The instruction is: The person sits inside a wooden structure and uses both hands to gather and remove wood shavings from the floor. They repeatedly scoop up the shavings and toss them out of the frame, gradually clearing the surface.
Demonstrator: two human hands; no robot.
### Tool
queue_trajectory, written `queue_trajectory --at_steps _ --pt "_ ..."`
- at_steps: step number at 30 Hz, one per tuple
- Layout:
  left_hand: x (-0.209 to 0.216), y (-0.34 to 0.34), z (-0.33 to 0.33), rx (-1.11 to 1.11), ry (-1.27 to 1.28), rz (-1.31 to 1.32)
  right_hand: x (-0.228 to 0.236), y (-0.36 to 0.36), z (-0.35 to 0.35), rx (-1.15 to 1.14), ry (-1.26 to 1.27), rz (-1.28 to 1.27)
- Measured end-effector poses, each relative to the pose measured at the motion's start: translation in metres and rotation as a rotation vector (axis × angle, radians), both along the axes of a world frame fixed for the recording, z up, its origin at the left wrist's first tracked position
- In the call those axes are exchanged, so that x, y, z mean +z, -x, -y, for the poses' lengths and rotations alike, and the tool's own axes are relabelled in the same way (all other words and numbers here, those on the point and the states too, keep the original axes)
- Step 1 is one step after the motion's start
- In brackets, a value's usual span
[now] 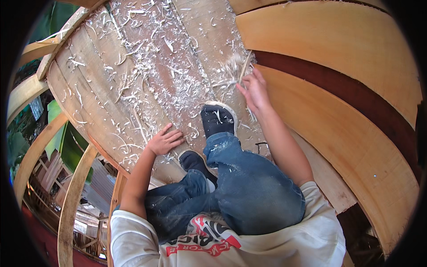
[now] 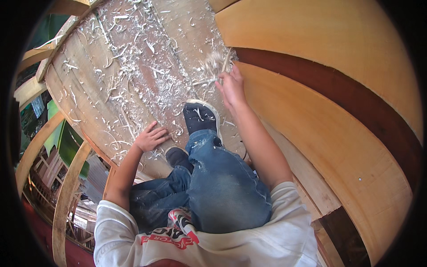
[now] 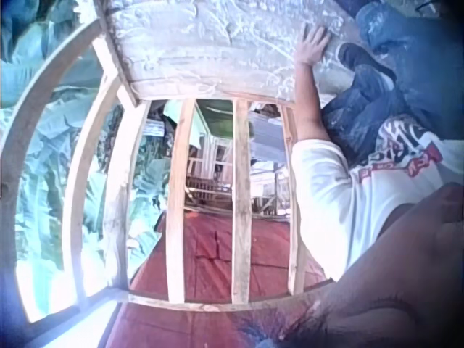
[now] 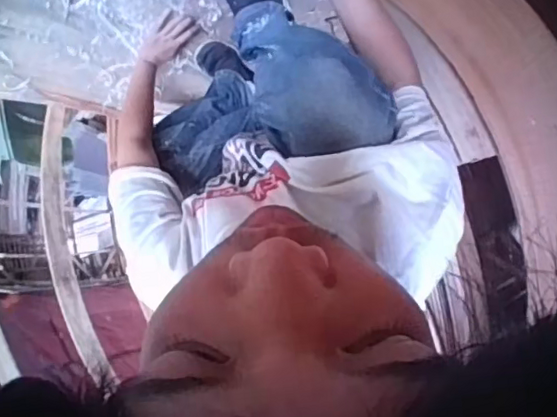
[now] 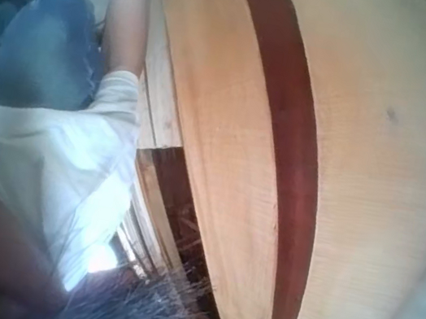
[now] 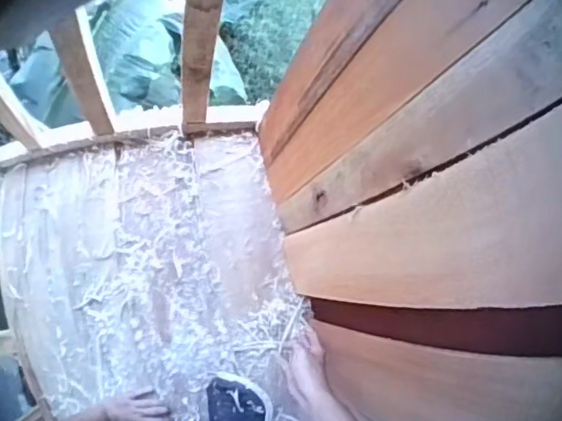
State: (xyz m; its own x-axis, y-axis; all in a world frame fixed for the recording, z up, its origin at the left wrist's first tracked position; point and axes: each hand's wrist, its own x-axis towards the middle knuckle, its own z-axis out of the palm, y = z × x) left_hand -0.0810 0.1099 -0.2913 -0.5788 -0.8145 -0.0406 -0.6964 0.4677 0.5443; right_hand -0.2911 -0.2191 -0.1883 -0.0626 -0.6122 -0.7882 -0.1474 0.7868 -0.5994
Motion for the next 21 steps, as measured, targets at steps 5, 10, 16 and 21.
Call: queue_trajectory --at_steps 5,10,16,21 --pt "0.004 0.001 0.008 -0.011 0.069 0.039 -0.032 0.057 -0.043 0.728 0.136 -0.625" --pt "0.0 0.002 0.003 0.013 0.056 0.014 -0.058 0.033 -0.065 0.623 0.318 -0.275" --pt "0.004 0.004 0.003 0.063 0.001 -0.023 -0.023 0.012 -0.017 0.949 0.696 -0.529" --pt "0.009 0.009 0.041 0.3 0.007 0.1 -0.031 -0.012 -0.011 1.251 0.618 -0.751"
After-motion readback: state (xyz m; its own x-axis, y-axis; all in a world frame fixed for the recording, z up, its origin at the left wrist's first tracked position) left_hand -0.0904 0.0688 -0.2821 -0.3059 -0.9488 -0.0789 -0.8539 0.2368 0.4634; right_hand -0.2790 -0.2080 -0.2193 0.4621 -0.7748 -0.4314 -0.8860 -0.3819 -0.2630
